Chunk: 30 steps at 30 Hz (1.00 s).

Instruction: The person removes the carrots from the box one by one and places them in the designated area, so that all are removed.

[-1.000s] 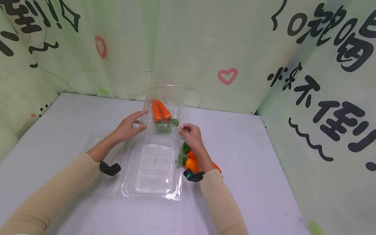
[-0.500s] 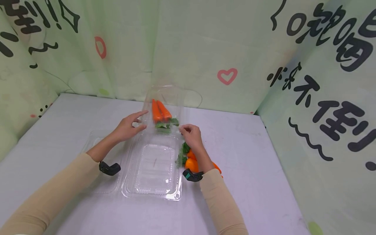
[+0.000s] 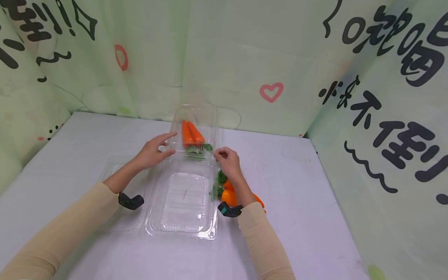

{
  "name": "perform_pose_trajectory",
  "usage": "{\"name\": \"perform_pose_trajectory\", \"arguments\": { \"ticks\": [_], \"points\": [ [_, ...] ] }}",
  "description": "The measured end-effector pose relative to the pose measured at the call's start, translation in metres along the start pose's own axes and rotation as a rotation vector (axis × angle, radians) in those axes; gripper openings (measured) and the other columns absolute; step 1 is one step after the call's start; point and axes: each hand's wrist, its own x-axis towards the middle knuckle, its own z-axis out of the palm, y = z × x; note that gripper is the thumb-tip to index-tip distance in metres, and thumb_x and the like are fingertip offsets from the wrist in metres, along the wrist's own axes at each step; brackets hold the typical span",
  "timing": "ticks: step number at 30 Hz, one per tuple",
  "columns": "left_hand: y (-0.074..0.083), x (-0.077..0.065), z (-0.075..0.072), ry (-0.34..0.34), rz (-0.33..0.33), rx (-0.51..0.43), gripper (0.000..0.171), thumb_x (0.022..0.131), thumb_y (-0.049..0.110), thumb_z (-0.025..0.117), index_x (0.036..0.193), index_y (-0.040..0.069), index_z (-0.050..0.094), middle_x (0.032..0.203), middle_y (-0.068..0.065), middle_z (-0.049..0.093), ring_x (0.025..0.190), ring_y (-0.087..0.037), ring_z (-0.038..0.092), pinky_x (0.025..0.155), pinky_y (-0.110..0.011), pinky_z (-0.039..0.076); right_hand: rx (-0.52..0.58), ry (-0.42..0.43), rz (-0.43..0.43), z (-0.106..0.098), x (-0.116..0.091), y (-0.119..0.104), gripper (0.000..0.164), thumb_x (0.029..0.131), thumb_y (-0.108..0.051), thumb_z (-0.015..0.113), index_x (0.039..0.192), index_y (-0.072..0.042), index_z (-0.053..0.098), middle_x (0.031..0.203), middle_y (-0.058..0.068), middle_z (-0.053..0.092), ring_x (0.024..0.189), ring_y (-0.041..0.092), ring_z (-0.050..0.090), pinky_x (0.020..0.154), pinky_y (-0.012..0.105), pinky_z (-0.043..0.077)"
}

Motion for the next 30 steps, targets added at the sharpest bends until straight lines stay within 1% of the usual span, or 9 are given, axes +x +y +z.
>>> {"name": "perform_pose_trajectory", "arguments": {
  "ticks": [2, 4, 6, 9, 12, 15, 20, 23, 30],
  "points": [
    [0.0002, -0.0003, 0.0000, 0.002, 0.000, -0.002, 0.063, 0.095, 0.023, 0.061, 0.151, 0.023, 0.033, 0.156, -0.011, 0.034, 0.126, -0.034, 0.050, 0.093, -0.048, 0.054, 0.004, 0.004, -0.023, 0.0002, -0.0001, 0.0010, 0.019, 0.097, -0.018, 0.059, 0.112, -0.007, 0.061, 0.102, 0.011, 0.061, 0.093, 0.025, 0.059, 0.085, 0.027, 0.054],
    [0.0006, -0.0006, 0.0001, 0.004, 0.001, -0.006, 0.062, 0.095, 0.023, 0.061, 0.151, 0.023, 0.034, 0.156, -0.011, 0.033, 0.126, -0.034, 0.050, 0.092, -0.048, 0.054, 0.015, 0.004, -0.041, 0.0004, 0.0001, 0.0015, 0.022, 0.096, -0.015, 0.059, 0.117, -0.006, 0.058, 0.102, 0.012, 0.062, 0.093, 0.026, 0.061, 0.085, 0.027, 0.055],
    [0.0011, -0.0009, 0.0001, 0.007, -0.003, -0.010, 0.062, 0.095, 0.023, 0.061, 0.151, 0.023, 0.034, 0.156, -0.011, 0.032, 0.127, -0.034, 0.049, 0.093, -0.049, 0.054, 0.015, 0.000, -0.050, 0.0005, 0.0003, 0.0016, 0.030, 0.097, -0.013, 0.058, 0.126, -0.009, 0.054, 0.103, 0.013, 0.063, 0.094, 0.027, 0.062, 0.088, 0.029, 0.055],
    [0.0015, -0.0010, 0.0000, 0.013, -0.008, -0.015, 0.062, 0.095, 0.023, 0.061, 0.150, 0.024, 0.034, 0.157, -0.013, 0.029, 0.129, -0.035, 0.047, 0.094, -0.050, 0.053, 0.018, -0.011, -0.050, 0.0005, 0.0005, 0.0011, 0.045, 0.097, -0.012, 0.057, 0.140, -0.013, 0.045, 0.108, 0.015, 0.064, 0.097, 0.028, 0.063, 0.093, 0.033, 0.054],
    [0.0019, -0.0010, -0.0005, 0.018, -0.016, -0.021, 0.060, 0.095, 0.023, 0.060, 0.150, 0.024, 0.035, 0.158, -0.016, 0.025, 0.132, -0.036, 0.045, 0.096, -0.051, 0.051, 0.018, -0.024, -0.038, 0.0003, 0.0000, 0.0001, 0.056, 0.097, -0.013, 0.056, 0.149, -0.014, 0.035, 0.111, 0.016, 0.063, 0.100, 0.029, 0.063, 0.097, 0.037, 0.053],
    [0.0022, -0.0012, -0.0013, 0.027, -0.006, -0.023, 0.059, 0.095, 0.022, 0.060, 0.149, 0.022, 0.037, 0.159, -0.018, 0.023, 0.134, -0.038, 0.043, 0.099, -0.052, 0.050, 0.012, -0.028, -0.026, 0.0002, -0.0003, 0.0001, 0.057, 0.098, -0.015, 0.056, 0.151, -0.012, 0.034, 0.111, 0.015, 0.062, 0.101, 0.028, 0.062, 0.099, 0.037, 0.052],
    [0.0028, -0.0021, -0.0037, 0.045, 0.027, -0.026, 0.058, 0.094, 0.019, 0.061, 0.148, 0.017, 0.039, 0.158, -0.021, 0.023, 0.140, -0.040, 0.035, 0.100, -0.054, 0.048, -0.008, -0.021, -0.022, 0.0004, 0.0007, 0.0010, 0.051, 0.098, -0.017, 0.056, 0.147, -0.011, 0.042, 0.108, 0.012, 0.060, 0.097, 0.024, 0.060, 0.099, 0.035, 0.052],
    [0.0028, -0.0015, -0.0045, 0.054, 0.044, -0.029, 0.058, 0.094, 0.019, 0.062, 0.147, 0.016, 0.040, 0.158, -0.021, 0.023, 0.142, -0.040, 0.031, 0.101, -0.053, 0.047, -0.017, -0.019, -0.020, 0.0004, 0.0005, 0.0006, 0.049, 0.098, -0.018, 0.056, 0.145, -0.012, 0.044, 0.108, 0.012, 0.060, 0.096, 0.024, 0.059, 0.098, 0.035, 0.052],
    [0.0032, -0.0004, -0.0058, 0.068, 0.065, -0.027, 0.057, 0.094, 0.021, 0.062, 0.147, 0.016, 0.041, 0.158, -0.018, 0.024, 0.142, -0.039, 0.031, 0.104, -0.052, 0.046, -0.020, -0.027, -0.012, -0.0002, 0.0007, 0.0004, 0.050, 0.098, -0.019, 0.056, 0.146, -0.013, 0.044, 0.110, 0.012, 0.060, 0.098, 0.025, 0.059, 0.100, 0.035, 0.052]
  ]
}}
